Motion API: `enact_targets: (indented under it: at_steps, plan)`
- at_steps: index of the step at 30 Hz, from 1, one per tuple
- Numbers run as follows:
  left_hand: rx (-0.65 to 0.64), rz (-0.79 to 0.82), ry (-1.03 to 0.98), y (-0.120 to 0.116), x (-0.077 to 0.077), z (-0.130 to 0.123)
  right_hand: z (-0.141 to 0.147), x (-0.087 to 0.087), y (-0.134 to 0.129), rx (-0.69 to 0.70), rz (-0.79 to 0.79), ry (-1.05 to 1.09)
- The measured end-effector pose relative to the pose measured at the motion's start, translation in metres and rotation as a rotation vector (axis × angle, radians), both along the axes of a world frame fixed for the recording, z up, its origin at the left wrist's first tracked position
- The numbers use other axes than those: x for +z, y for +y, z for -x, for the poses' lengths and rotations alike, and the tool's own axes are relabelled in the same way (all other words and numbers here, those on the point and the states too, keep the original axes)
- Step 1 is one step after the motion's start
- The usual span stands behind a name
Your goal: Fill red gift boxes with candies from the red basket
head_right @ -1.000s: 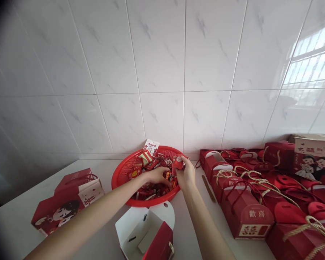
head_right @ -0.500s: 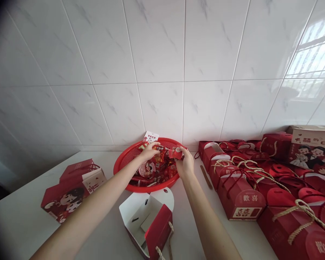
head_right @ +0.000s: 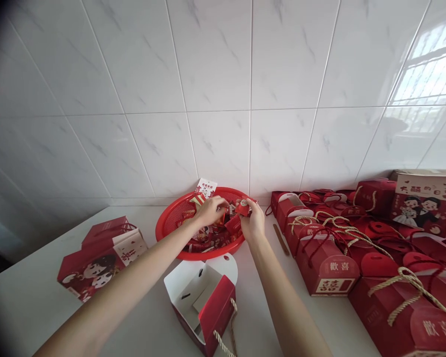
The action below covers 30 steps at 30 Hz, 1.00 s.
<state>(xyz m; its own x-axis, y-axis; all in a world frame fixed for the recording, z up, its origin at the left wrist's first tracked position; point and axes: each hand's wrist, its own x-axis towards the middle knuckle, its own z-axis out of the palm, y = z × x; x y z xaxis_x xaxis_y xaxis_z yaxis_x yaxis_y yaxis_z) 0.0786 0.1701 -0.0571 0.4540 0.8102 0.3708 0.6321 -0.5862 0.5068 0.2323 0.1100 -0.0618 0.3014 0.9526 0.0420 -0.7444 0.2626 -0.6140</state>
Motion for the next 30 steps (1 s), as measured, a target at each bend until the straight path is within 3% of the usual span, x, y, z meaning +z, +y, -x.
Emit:
enact_targets:
  at_steps: [4, 8, 12, 22, 30]
  plan:
    - [-0.126, 0.091, 0.150, -0.010, -0.008, -0.014, -0.001, 0.000, 0.000, -0.022, 0.018, 0.033]
    - [-0.140, 0.137, 0.191, -0.011, -0.015, -0.018, 0.000, 0.002, -0.002, -0.028, 0.028, 0.051]
    - [-0.104, 0.122, 0.117, -0.004, -0.014, -0.016, 0.002, 0.004, -0.003, -0.018, 0.018, 0.038]
    - [0.057, -0.267, -0.334, 0.013, 0.009, 0.003, 0.002, 0.003, -0.002, -0.015, 0.020, 0.039]
    - [-0.151, -0.416, -0.382, -0.002, 0.009, -0.011, 0.003, 0.006, -0.004, 0.068, 0.011, 0.031]
